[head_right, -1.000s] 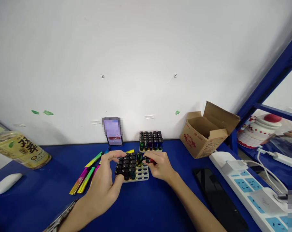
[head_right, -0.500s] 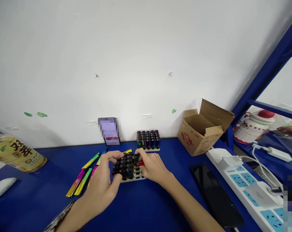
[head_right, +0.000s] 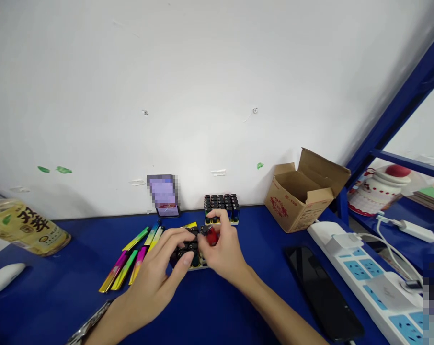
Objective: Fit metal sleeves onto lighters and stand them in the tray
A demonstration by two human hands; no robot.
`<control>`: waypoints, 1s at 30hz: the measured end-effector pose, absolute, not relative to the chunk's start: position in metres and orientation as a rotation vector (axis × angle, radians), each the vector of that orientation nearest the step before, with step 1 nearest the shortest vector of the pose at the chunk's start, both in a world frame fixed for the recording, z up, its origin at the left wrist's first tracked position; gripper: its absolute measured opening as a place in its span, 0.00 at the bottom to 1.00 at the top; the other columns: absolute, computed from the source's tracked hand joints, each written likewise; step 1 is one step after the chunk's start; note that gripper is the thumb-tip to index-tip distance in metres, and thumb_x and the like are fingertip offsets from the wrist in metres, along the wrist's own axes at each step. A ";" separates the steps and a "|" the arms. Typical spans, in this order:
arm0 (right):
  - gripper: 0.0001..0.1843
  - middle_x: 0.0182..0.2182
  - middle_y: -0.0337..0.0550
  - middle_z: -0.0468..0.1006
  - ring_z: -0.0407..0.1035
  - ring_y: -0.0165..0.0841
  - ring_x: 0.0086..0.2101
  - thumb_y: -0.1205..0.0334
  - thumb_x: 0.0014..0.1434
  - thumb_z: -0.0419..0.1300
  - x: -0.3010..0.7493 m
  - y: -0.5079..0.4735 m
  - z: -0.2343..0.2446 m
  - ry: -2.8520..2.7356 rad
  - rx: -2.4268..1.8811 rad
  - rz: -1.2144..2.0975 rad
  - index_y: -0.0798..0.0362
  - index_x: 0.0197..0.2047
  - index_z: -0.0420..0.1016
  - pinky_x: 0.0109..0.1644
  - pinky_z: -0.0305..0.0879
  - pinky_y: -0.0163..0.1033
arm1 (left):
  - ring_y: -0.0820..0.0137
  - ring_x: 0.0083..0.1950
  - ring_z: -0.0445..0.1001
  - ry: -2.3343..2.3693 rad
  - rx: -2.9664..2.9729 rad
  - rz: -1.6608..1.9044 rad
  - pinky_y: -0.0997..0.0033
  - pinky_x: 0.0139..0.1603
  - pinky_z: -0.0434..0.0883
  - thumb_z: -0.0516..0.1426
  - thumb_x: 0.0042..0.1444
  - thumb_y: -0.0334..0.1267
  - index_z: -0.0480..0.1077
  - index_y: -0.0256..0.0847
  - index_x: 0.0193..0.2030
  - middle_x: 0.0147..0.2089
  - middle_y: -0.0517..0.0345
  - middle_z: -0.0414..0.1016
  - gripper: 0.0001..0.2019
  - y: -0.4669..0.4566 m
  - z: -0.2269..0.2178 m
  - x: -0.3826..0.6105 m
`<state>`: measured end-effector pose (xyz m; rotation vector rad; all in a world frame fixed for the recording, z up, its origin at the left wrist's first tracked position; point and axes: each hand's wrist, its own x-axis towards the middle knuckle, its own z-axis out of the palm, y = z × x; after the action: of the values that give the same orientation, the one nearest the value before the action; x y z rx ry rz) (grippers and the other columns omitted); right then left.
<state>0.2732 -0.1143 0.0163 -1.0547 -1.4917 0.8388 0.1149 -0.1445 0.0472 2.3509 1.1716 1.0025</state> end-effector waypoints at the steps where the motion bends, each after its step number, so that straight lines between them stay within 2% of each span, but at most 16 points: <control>1: 0.23 0.18 0.25 0.60 0.53 0.23 0.16 0.68 0.50 0.58 0.268 -0.120 0.019 -1.520 -0.999 0.911 0.49 0.48 0.54 0.19 0.49 0.28 | 0.67 0.53 0.68 1.129 2.350 0.992 0.66 0.53 0.68 0.50 0.64 0.36 0.62 0.45 0.52 0.51 0.53 0.67 0.11 -0.145 0.047 0.116; 4: 0.34 0.19 0.26 0.64 0.59 0.26 0.18 0.72 0.46 0.57 0.258 -0.134 0.024 -1.649 -0.869 0.985 0.48 0.55 0.48 0.21 0.53 0.29 | 0.66 0.52 0.68 1.051 2.317 0.981 0.67 0.52 0.68 0.50 0.63 0.36 0.64 0.44 0.50 0.50 0.52 0.68 0.09 -0.147 0.045 0.117; 7: 0.39 0.23 0.30 0.69 0.65 0.28 0.21 0.70 0.45 0.60 0.259 -0.138 0.024 -1.730 -0.790 0.935 0.48 0.57 0.47 0.23 0.57 0.30 | 0.68 0.47 0.71 1.038 2.191 1.106 0.68 0.48 0.69 0.48 0.64 0.34 0.64 0.44 0.47 0.46 0.54 0.70 0.08 -0.149 0.040 0.117; 9: 0.36 0.26 0.32 0.70 0.66 0.28 0.21 0.65 0.47 0.61 0.266 -0.132 0.018 -1.703 -0.721 0.893 0.49 0.57 0.49 0.21 0.57 0.30 | 0.71 0.41 0.72 1.045 2.023 1.242 0.70 0.43 0.71 0.47 0.65 0.34 0.62 0.43 0.47 0.42 0.56 0.71 0.06 -0.149 0.036 0.116; 12: 0.25 0.24 0.32 0.70 0.65 0.27 0.20 0.59 0.53 0.59 0.280 -0.115 -0.001 -1.579 -0.697 0.763 0.50 0.52 0.55 0.23 0.61 0.32 | 0.75 0.28 0.69 1.067 1.798 1.331 0.75 0.33 0.69 0.49 0.64 0.38 0.60 0.43 0.41 0.29 0.64 0.68 0.03 -0.147 0.031 0.115; 15: 0.16 0.20 0.30 0.68 0.63 0.26 0.18 0.58 0.57 0.56 0.291 -0.097 -0.024 -1.485 -0.856 0.777 0.50 0.47 0.58 0.23 0.61 0.32 | 0.76 0.26 0.63 1.130 1.680 1.297 0.78 0.27 0.64 0.54 0.60 0.43 0.60 0.43 0.40 0.27 0.67 0.63 0.08 -0.142 0.031 0.117; 17: 0.14 0.19 0.29 0.67 0.62 0.25 0.15 0.58 0.57 0.56 0.294 -0.089 -0.035 -1.420 -0.951 0.863 0.51 0.45 0.59 0.19 0.57 0.31 | 0.76 0.26 0.61 1.159 1.664 1.219 0.77 0.26 0.62 0.54 0.59 0.47 0.62 0.41 0.38 0.27 0.66 0.61 0.11 -0.139 0.033 0.117; 20: 0.14 0.18 0.28 0.67 0.60 0.24 0.13 0.55 0.57 0.55 0.295 -0.083 -0.041 -1.320 -1.031 0.987 0.51 0.44 0.59 0.16 0.53 0.29 | 0.76 0.23 0.56 1.161 1.680 1.114 0.76 0.23 0.57 0.50 0.62 0.52 0.60 0.41 0.31 0.24 0.66 0.57 0.16 -0.138 0.037 0.115; 22: 0.15 0.17 0.28 0.67 0.60 0.24 0.12 0.54 0.56 0.55 0.295 -0.082 -0.040 -1.284 -1.060 1.034 0.51 0.43 0.60 0.16 0.52 0.29 | 0.74 0.25 0.58 1.156 1.676 1.111 0.74 0.25 0.59 0.46 0.63 0.53 0.60 0.42 0.33 0.25 0.64 0.59 0.17 -0.141 0.040 0.113; 26: 0.16 0.17 0.29 0.68 0.60 0.25 0.12 0.51 0.54 0.56 0.296 -0.081 -0.036 -1.275 -1.108 1.102 0.52 0.40 0.61 0.15 0.52 0.29 | 0.69 0.36 0.66 1.153 1.710 1.108 0.70 0.37 0.65 0.45 0.65 0.50 0.62 0.42 0.38 0.33 0.58 0.67 0.14 -0.143 0.043 0.112; 28: 0.15 0.16 0.29 0.67 0.60 0.25 0.13 0.51 0.53 0.56 0.296 -0.080 -0.037 -1.288 -1.128 1.110 0.52 0.39 0.62 0.15 0.52 0.29 | 0.71 0.33 0.66 1.089 1.727 1.097 0.71 0.36 0.65 0.45 0.65 0.48 0.60 0.43 0.39 0.32 0.60 0.67 0.12 -0.142 0.041 0.112; 30: 0.14 0.15 0.29 0.67 0.59 0.25 0.13 0.51 0.53 0.57 0.296 -0.080 -0.038 -1.317 -1.144 1.107 0.52 0.38 0.64 0.15 0.52 0.29 | 0.73 0.29 0.63 1.043 1.694 1.112 0.73 0.32 0.63 0.45 0.66 0.48 0.59 0.43 0.39 0.28 0.64 0.64 0.12 -0.140 0.038 0.113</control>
<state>0.2956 -0.0800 -0.0384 -1.1443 -1.3173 1.1067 0.1128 -0.1404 0.0378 1.6939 1.0433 1.1123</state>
